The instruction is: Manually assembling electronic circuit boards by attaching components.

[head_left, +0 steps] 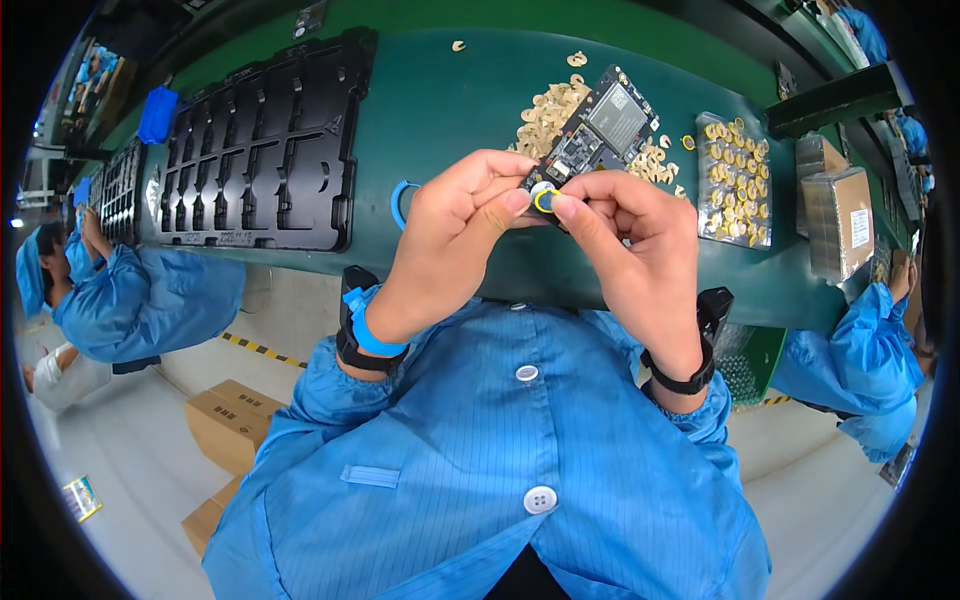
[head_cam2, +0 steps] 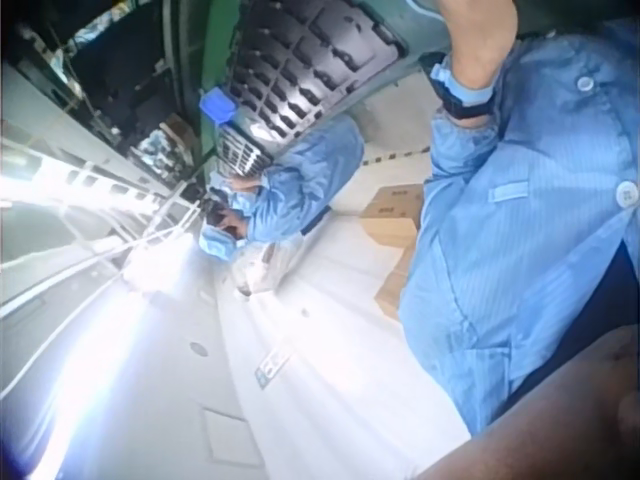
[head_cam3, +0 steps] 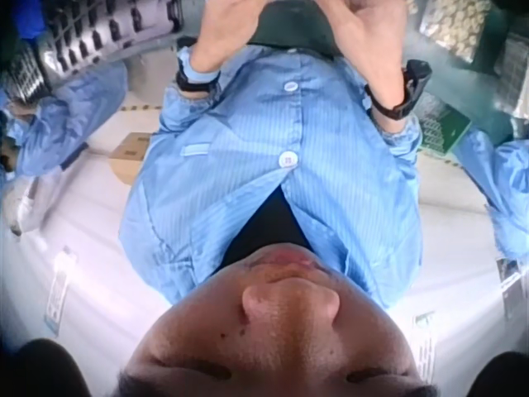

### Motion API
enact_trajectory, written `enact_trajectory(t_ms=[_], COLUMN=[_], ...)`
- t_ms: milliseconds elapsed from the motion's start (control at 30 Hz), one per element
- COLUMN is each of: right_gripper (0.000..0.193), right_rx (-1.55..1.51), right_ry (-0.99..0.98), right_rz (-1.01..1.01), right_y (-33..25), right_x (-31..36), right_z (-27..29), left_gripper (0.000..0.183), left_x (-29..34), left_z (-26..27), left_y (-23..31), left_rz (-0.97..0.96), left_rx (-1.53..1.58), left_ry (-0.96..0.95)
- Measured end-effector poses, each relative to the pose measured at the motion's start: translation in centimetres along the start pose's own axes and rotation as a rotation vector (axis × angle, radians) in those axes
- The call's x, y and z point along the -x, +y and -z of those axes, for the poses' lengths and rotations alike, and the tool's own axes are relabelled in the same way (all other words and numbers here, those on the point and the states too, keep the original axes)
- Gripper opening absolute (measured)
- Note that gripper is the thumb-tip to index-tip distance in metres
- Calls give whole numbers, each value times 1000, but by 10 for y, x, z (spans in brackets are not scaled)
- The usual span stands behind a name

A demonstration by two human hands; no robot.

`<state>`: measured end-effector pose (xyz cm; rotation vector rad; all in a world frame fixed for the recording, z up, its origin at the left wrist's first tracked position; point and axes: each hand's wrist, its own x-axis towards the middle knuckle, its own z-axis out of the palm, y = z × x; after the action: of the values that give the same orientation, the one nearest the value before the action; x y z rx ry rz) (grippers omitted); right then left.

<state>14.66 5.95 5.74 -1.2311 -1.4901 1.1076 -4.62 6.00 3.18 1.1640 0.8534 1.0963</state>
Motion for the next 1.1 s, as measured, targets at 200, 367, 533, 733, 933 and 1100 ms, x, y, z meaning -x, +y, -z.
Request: enact_trajectory(t_ms=[200, 367, 533, 733, 933, 1100], right_gripper=[8, 8, 9, 9, 9, 7], right_rx=[53, 58, -4, -8, 16, 154], right_ry=[15, 17, 33, 64, 106, 123], right_rz=[10, 23, 13, 58, 66, 155], right_y=[-1, 1, -3, 0, 2, 1], right_x=[1, 2, 4, 5, 6, 6], right_z=[-6, -7, -11, -14, -15, -16], left_gripper=[28, 29, 28, 26, 26, 26], left_x=[4, 6, 9, 9, 9, 9], left_z=[-1, 0, -8, -15, -13, -15], left_y=[1, 3, 3, 6, 3, 7], left_rz=[-4, -3, -36, -59, -71, -61], left_rx=[19, -9, -80, -56, -84, -68], left_ry=[0, 9, 52, 109, 123, 133])
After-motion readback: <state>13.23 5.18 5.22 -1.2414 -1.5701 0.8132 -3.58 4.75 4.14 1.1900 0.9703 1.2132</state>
